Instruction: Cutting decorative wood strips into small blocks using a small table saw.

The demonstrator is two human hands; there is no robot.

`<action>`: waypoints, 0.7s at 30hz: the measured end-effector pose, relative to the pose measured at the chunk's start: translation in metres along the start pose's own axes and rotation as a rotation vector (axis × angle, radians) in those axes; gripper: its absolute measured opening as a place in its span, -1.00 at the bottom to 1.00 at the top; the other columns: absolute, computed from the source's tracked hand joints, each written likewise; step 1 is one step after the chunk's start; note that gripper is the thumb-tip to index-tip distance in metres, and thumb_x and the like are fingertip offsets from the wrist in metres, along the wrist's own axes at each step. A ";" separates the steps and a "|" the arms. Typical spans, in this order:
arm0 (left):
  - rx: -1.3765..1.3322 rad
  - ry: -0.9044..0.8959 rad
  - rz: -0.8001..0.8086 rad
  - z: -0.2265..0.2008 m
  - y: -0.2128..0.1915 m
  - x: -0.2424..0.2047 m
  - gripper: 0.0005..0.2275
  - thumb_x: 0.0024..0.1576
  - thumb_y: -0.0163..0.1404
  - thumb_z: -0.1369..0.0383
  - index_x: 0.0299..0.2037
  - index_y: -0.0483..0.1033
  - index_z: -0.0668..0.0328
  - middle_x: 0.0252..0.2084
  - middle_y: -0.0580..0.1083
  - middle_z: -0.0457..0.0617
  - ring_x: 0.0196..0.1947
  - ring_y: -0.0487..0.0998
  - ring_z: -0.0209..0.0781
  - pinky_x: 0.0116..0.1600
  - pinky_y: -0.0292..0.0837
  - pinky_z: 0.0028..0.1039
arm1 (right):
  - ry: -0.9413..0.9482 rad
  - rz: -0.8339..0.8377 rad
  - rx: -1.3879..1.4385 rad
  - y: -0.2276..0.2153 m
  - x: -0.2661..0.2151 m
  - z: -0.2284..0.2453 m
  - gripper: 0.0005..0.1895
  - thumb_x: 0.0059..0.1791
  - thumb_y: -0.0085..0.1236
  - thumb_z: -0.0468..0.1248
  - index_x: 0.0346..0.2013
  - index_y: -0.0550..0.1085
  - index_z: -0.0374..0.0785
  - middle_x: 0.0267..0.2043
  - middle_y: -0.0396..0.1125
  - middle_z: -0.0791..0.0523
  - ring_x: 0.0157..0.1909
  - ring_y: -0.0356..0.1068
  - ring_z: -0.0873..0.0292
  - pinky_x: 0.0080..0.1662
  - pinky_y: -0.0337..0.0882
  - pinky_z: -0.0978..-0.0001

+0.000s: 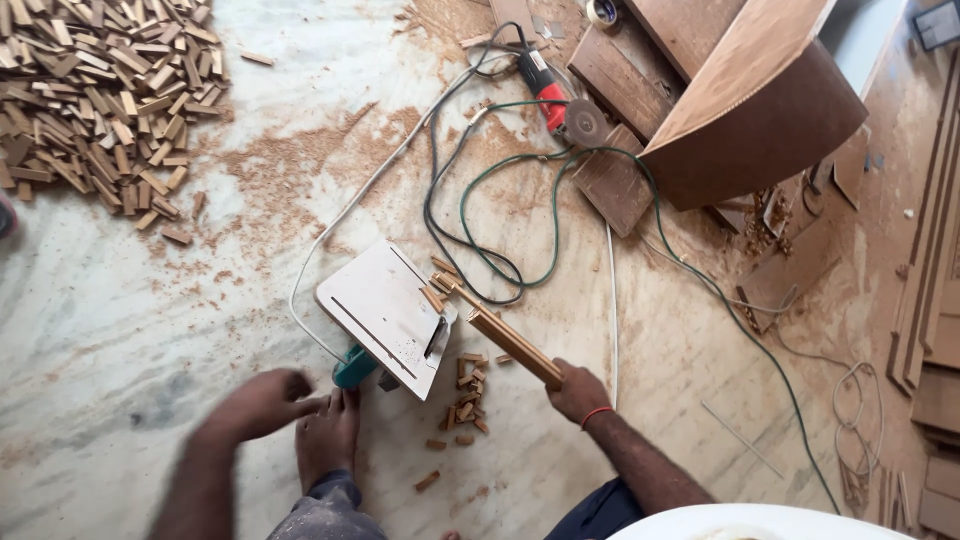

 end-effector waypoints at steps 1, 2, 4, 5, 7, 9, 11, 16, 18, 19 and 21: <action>0.006 -0.001 0.000 -0.025 -0.028 -0.029 -0.59 0.11 0.23 0.13 0.14 0.55 0.02 0.19 0.52 -0.06 0.18 0.54 -0.15 0.32 0.43 -0.30 | 0.001 0.000 0.006 -0.006 -0.003 -0.001 -0.78 -0.08 0.16 -0.17 -0.16 0.49 -0.09 -0.33 0.49 -0.07 -0.21 0.49 -0.22 -0.14 0.50 -0.07; 0.000 0.001 -0.087 -0.051 -0.062 -0.060 -0.66 0.17 0.18 0.09 0.06 0.60 0.03 0.04 0.60 -0.05 0.06 0.63 -0.14 0.24 0.52 -0.32 | 0.001 0.003 0.010 -0.012 -0.008 -0.001 -0.80 -0.07 0.13 -0.18 -0.17 0.48 -0.10 -0.35 0.49 -0.07 -0.23 0.49 -0.21 -0.15 0.50 -0.07; -0.005 0.002 -0.186 -0.096 -0.098 -0.095 -0.70 0.23 0.13 0.06 -0.02 0.65 0.05 -0.10 0.68 -0.03 -0.07 0.73 -0.13 0.15 0.61 -0.33 | -0.012 0.001 0.015 -0.023 -0.015 0.003 -0.83 -0.06 0.11 -0.19 -0.19 0.48 -0.12 -0.37 0.49 -0.07 -0.25 0.49 -0.21 -0.15 0.49 -0.06; -0.031 0.295 -0.351 -0.138 -0.112 -0.103 -0.69 0.16 0.15 0.12 0.00 0.63 0.07 -0.01 0.61 0.01 0.01 0.64 -0.10 0.16 0.54 -0.31 | -0.048 -0.004 0.005 -0.027 -0.018 0.009 -0.81 -0.07 0.13 -0.18 -0.19 0.47 -0.11 -0.38 0.49 -0.07 -0.25 0.49 -0.20 -0.16 0.48 -0.07; -0.057 0.587 -0.519 -0.195 -0.121 -0.116 -0.66 0.08 0.18 0.18 0.02 0.60 0.09 0.08 0.54 0.05 0.08 0.55 -0.06 0.17 0.47 -0.29 | -0.086 -0.008 -0.003 -0.033 -0.025 0.019 -0.80 -0.08 0.15 -0.16 -0.19 0.47 -0.10 -0.38 0.49 -0.06 -0.25 0.49 -0.20 -0.17 0.48 -0.08; -0.004 0.842 -0.336 -0.249 -0.099 -0.116 -0.49 0.02 0.22 0.23 0.24 0.55 0.03 0.37 0.33 0.11 0.30 0.34 0.09 0.22 0.38 -0.16 | -0.113 0.027 0.015 -0.036 -0.033 0.030 -0.82 -0.08 0.15 -0.16 -0.22 0.47 -0.11 -0.37 0.50 -0.04 -0.24 0.49 -0.19 -0.16 0.48 -0.07; 0.017 0.968 -0.342 -0.254 -0.075 -0.093 -0.60 0.07 0.17 0.28 0.16 0.58 0.05 0.29 0.40 0.08 0.25 0.41 0.05 0.22 0.42 -0.20 | -0.116 0.057 0.017 -0.034 -0.038 0.032 -0.82 -0.08 0.15 -0.16 -0.22 0.47 -0.11 -0.37 0.49 -0.04 -0.23 0.49 -0.18 -0.15 0.47 -0.06; 0.199 0.935 -0.207 -0.257 -0.049 -0.059 -0.86 0.22 0.04 0.37 -0.08 0.62 0.07 -0.02 0.58 -0.08 0.06 0.58 -0.10 0.19 0.53 -0.31 | -0.180 0.127 0.059 -0.026 -0.053 0.038 -0.83 -0.11 0.17 -0.19 -0.26 0.48 -0.11 -0.39 0.49 -0.03 -0.23 0.50 -0.17 -0.16 0.48 -0.04; 0.106 0.991 -0.194 -0.261 -0.056 -0.060 -0.84 0.13 0.05 0.42 -0.13 0.62 0.16 -0.10 0.57 0.01 -0.02 0.57 -0.02 0.09 0.53 -0.25 | -0.194 0.132 0.070 -0.024 -0.056 0.037 -0.85 -0.12 0.17 -0.21 -0.28 0.48 -0.12 -0.41 0.49 -0.03 -0.23 0.49 -0.17 -0.16 0.46 -0.05; 0.107 0.991 -0.192 -0.262 -0.056 -0.060 -0.84 0.13 0.05 0.42 -0.13 0.62 0.16 -0.10 0.57 0.01 -0.02 0.57 -0.02 0.09 0.53 -0.25 | -0.193 0.132 0.071 -0.027 -0.057 0.037 -0.85 -0.12 0.17 -0.21 -0.28 0.48 -0.12 -0.41 0.49 -0.03 -0.23 0.49 -0.17 -0.16 0.46 -0.05; 0.108 0.895 -0.091 -0.260 -0.053 -0.054 -0.85 0.20 0.04 0.37 -0.10 0.60 0.16 -0.13 0.57 0.01 -0.05 0.58 -0.05 0.07 0.52 -0.24 | -0.184 0.102 0.078 -0.034 -0.059 0.038 -0.84 -0.12 0.19 -0.21 -0.28 0.48 -0.12 -0.42 0.48 -0.03 -0.25 0.49 -0.17 -0.19 0.46 -0.05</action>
Point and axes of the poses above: each hand's wrist, its own x-axis towards the middle knuckle, its own y-axis out of the palm, z = x × y, the point moved 8 cm from there along x, towards the middle knuckle
